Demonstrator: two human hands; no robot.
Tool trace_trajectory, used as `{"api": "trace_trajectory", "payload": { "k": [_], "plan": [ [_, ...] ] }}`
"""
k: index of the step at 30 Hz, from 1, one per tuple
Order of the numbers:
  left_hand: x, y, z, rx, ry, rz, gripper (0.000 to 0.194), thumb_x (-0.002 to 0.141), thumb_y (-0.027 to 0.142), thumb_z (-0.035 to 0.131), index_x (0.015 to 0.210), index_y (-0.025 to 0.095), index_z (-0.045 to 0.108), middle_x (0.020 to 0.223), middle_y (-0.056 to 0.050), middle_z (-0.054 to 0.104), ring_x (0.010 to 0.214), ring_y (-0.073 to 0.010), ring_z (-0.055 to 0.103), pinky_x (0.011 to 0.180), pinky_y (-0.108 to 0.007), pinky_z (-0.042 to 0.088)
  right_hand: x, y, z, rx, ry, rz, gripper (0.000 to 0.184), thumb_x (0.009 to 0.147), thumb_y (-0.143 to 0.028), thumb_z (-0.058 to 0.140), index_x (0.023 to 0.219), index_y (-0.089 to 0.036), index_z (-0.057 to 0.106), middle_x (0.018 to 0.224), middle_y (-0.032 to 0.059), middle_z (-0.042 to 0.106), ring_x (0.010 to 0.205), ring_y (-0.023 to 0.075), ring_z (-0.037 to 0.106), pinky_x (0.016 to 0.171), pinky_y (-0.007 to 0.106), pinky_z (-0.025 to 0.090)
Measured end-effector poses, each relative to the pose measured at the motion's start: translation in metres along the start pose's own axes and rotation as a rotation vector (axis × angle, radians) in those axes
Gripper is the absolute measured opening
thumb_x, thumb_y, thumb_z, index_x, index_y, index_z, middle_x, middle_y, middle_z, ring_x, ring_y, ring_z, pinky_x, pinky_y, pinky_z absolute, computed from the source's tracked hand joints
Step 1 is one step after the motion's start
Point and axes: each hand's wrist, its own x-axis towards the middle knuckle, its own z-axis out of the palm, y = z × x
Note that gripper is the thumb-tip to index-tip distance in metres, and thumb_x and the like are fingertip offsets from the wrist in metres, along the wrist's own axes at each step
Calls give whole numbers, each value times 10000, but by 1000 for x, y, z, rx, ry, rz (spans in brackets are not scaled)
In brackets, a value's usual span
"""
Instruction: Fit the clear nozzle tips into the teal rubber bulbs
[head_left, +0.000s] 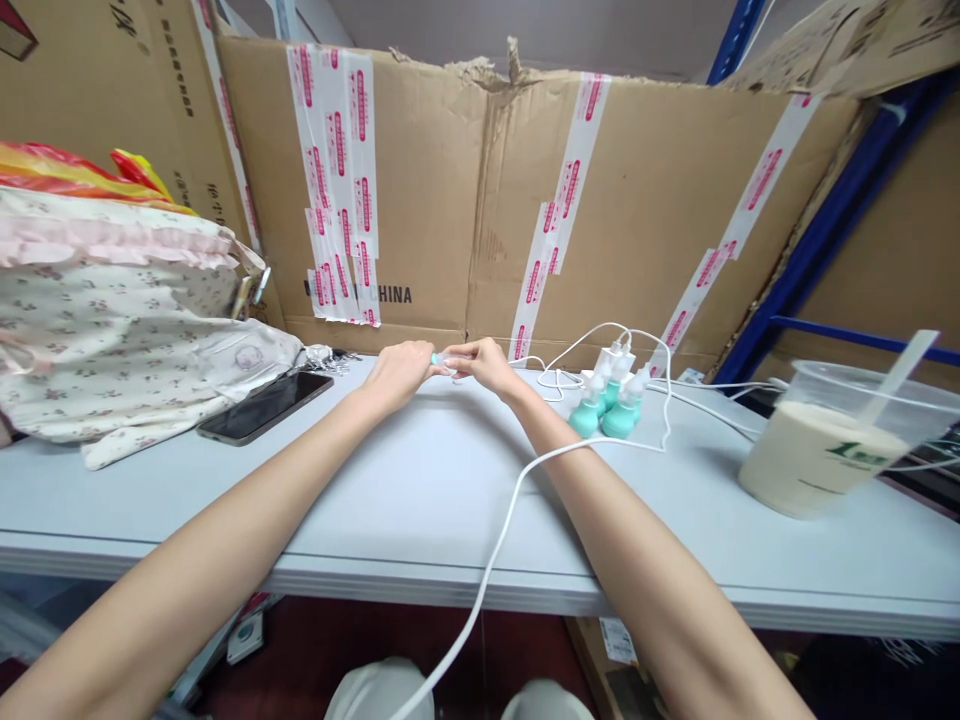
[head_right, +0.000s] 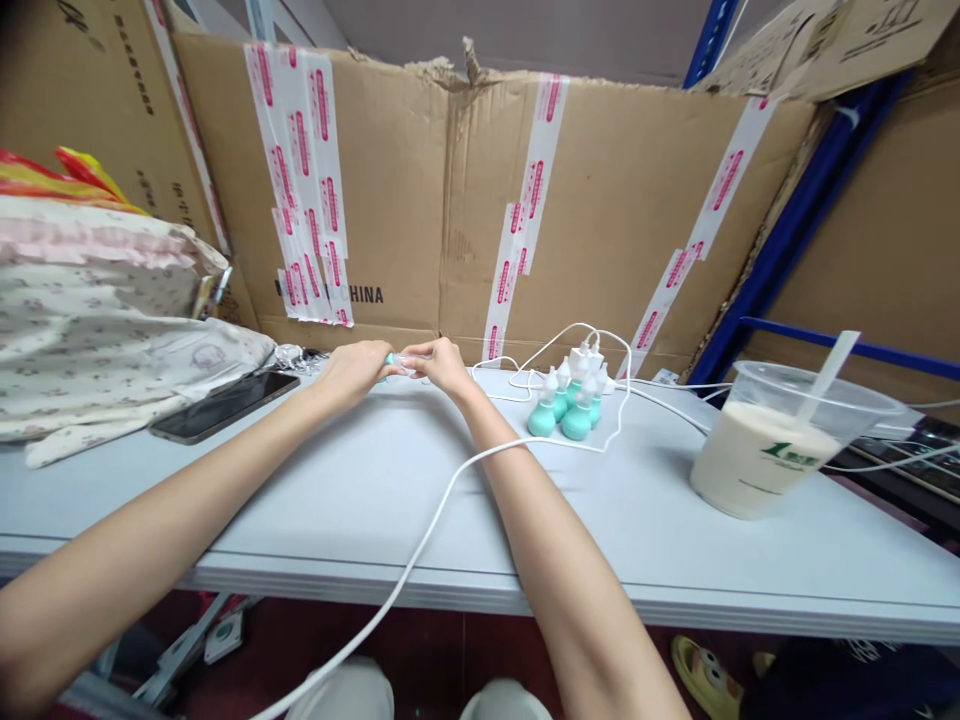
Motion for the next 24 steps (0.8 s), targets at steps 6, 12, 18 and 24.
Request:
{"api": "trace_trajectory", "payload": {
  "k": [6,12,18,24],
  "plan": [
    [0,-2,1,-44,-1,-9,406,895,448,319,931,122,558,927,-127,631,900,-251,586,657,-281,391,4,7,2,18,3,-38,225,680,-299,675,818,-129,725,601,-3,594,554,112,601,603,233,511],
    [2,-5,4,-60,8,56,445,881,490,320,913,124,572,906,-121,632,890,-238,583,663,-270,380,2,3,-1,-9,-29,-29,206,675,-288,676,807,-139,730,597,-7,586,531,108,584,603,253,518],
    [3,-6,6,-104,12,66,501,861,545,306,925,129,579,900,-117,634,891,-250,581,649,-276,373,0,2,0,6,-25,-36,224,677,-297,662,811,-130,726,607,-7,588,559,113,591,607,236,502],
    [4,-8,7,-145,39,6,468,861,528,341,945,140,588,914,-113,639,901,-247,581,672,-277,379,0,-2,6,48,47,-34,273,664,-349,662,799,-119,719,594,-3,594,570,118,584,581,220,474]
  ]
}}
